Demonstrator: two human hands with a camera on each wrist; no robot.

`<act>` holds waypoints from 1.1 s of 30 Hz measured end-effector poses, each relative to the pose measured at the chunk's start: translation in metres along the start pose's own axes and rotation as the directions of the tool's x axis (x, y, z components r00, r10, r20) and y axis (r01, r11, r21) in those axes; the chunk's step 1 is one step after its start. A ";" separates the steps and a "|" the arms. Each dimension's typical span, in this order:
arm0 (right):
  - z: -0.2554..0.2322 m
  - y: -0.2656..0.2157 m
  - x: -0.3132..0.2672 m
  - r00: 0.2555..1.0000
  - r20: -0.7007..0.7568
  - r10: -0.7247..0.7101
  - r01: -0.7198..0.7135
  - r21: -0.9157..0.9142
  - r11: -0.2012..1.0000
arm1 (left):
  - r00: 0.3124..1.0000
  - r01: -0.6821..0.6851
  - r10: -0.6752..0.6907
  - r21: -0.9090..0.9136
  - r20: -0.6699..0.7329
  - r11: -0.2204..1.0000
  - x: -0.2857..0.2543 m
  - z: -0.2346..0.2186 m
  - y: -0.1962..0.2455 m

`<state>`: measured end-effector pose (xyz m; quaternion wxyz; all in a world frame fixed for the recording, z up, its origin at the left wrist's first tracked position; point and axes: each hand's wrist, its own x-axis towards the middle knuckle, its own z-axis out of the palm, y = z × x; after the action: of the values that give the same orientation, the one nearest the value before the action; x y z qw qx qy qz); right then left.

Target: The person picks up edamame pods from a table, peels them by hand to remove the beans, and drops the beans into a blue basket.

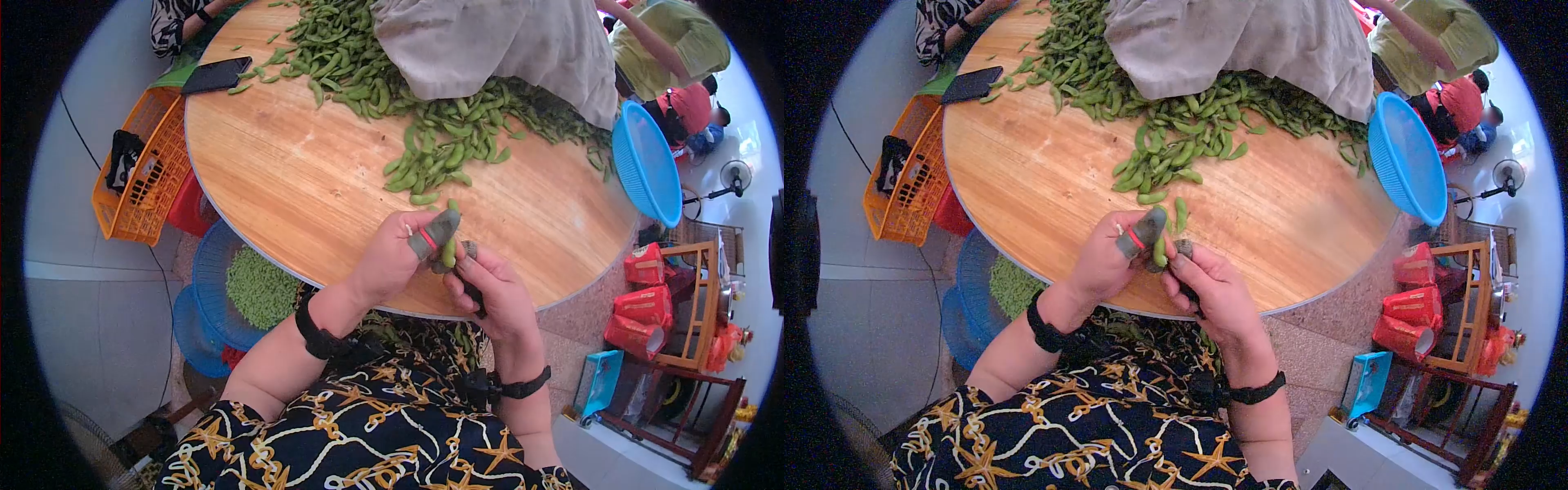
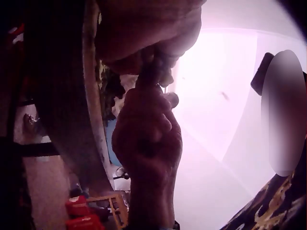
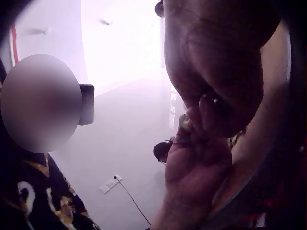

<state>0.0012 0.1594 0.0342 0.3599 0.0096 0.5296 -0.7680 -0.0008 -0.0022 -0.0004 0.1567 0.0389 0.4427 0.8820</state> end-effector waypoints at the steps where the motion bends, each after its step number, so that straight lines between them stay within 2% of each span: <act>1: 0.000 0.001 0.000 0.999 -0.052 -0.012 0.011 -0.019 1.000 | 1.000 0.002 -0.002 0.001 0.001 1.000 0.000 0.001 0.000; 3: -0.001 0.004 0.001 0.994 -0.104 -0.023 0.019 -0.038 0.999 | 0.995 -0.095 0.101 0.184 -0.025 0.978 0.003 0.005 0.000; 4: -0.004 0.009 0.002 0.979 -0.161 -0.126 0.084 -0.245 0.966 | 0.995 -0.093 0.100 0.185 -0.026 0.978 0.003 0.006 -0.001; 5: -0.006 0.013 0.004 0.952 -0.193 -0.236 0.129 -0.444 0.887 | 0.991 -0.107 0.126 0.282 -0.048 0.954 0.004 0.008 -0.002; 6: -0.007 0.015 0.005 0.952 -0.193 -0.236 0.130 -0.443 0.887 | 0.986 -0.118 0.154 0.376 -0.068 0.919 0.004 0.009 -0.002; 8: -0.009 0.018 0.007 0.926 -0.201 -0.319 0.146 -0.588 0.796 | 0.976 -0.137 0.194 0.413 -0.099 0.900 0.005 0.007 -0.005; 9: -0.009 0.017 0.006 0.926 -0.202 -0.319 0.146 -0.587 0.796 | 0.963 -0.153 0.234 0.449 -0.131 0.880 0.006 0.007 -0.005; 10: -0.007 0.014 0.006 0.934 -0.237 -0.269 0.140 -0.449 0.883 | 0.964 -0.152 0.233 0.449 -0.130 0.881 0.006 0.007 -0.005; 11: -0.006 0.012 0.005 0.941 -0.262 -0.214 0.132 -0.298 0.945 | 0.966 -0.160 0.226 0.400 -0.125 0.903 0.005 0.007 -0.004; 12: -0.006 0.008 0.004 0.941 -0.263 -0.214 0.132 -0.297 0.946 | 0.968 -0.166 0.220 0.350 -0.119 0.922 0.005 0.007 -0.003; 13: -0.006 0.004 0.002 0.962 -0.226 -0.152 0.111 -0.184 0.977 | 0.969 -0.166 0.219 0.350 -0.118 0.922 0.005 0.006 -0.004; 14: -0.006 0.002 0.001 0.979 -0.183 -0.094 0.083 -0.069 0.994 | 0.978 -0.139 0.172 0.243 -0.120 0.960 0.006 0.003 -0.005; 15: -0.006 0.003 0.000 0.978 -0.184 -0.095 0.083 -0.069 0.994 | 0.985 -0.109 0.124 0.132 -0.119 0.985 0.006 0.003 -0.005; 16: -0.006 0.003 0.000 0.985 -0.151 -0.079 0.073 -0.043 0.996 | 0.985 -0.109 0.124 0.132 -0.118 0.985 0.004 0.004 -0.003; 18: -0.008 0.003 0.001 0.991 -0.120 -0.066 0.064 -0.017 0.998 | 0.988 -0.018 0.008 -0.061 -0.156 0.998 0.002 0.008 0.002; 19: -0.012 0.002 0.001 0.960 -0.226 -0.165 0.104 -0.260 0.960 | 0.988 -0.017 0.008 -0.059 -0.155 0.998 0.003 0.008 0.002; 20: -0.015 0.000 0.002 0.911 -0.301 -0.282 0.106 -0.490 0.865 | 0.985 -0.049 0.073 0.155 -0.155 0.987 0.005 0.008 0.001; 21: -0.016 -0.005 0.002 0.911 -0.301 -0.281 0.106 -0.489 0.866 | 0.981 -0.078 0.137 0.361 -0.140 0.929 0.005 0.008 0.000; 22: -0.016 -0.011 0.002 0.893 -0.310 -0.327 0.152 -0.476 0.866 | 0.981 -0.077 0.136 0.361 -0.140 0.929 0.004 0.010 -0.001; 23: -0.016 -0.015 0.001 0.871 -0.319 -0.373 0.199 -0.464 0.863 | 0.975 -0.124 0.206 0.575 -0.079 0.809 0.002 0.012 -0.001; 24: -0.015 -0.014 0.000 0.870 -0.321 -0.375 0.200 -0.465 0.862 | 0.966 -0.170 0.259 0.751 -0.001 0.638 0.000 0.014 -0.001; 26: -0.012 -0.011 -0.002 0.897 -0.250 -0.364 0.139 -0.623 0.770 | 0.962 -0.184 0.275 0.753 0.005 0.632 -0.002 0.018 0.001; 28: -0.014 -0.010 -0.004 0.889 -0.292 -0.352 0.127 -0.582 0.803 | 0.957 -0.192 0.291 0.757 0.003 0.624 -0.005 0.021 0.002; 29: -0.017 -0.011 -0.007 0.929 -0.272 -0.250 0.142 -0.361 0.922 | 0.939 -0.293 0.329 0.734 0.099 0.613 -0.006 0.022 0.002; 30: -0.018 -0.011 -0.010 0.962 -0.224 -0.156 0.133 -0.117 0.984 | 0.910 -0.391 0.366 0.702 0.196 0.595 -0.007 0.022 0.003; 31: -0.017 -0.008 -0.011 0.962 -0.222 -0.159 0.136 -0.114 0.984 | 0.909 -0.392 0.366 0.705 0.198 0.592 -0.007 0.020 0.003; 32: -0.016 -0.005 -0.013 0.988 -0.136 -0.072 0.091 0.141 0.986 | 0.836 -0.537 0.427 0.669 0.344 0.513 -0.007 0.017 0.003; 33: -0.015 -0.003 -0.013 1.000 -0.029 -0.006 0.017 0.382 0.924 | 0.739 -0.668 0.473 0.609 0.479 0.427 -0.007 0.014 0.002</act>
<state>0.0043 0.1793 0.0351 0.3395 0.0867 0.3749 -0.8583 0.0077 0.0050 0.0103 -0.1336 0.3522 0.7022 0.6041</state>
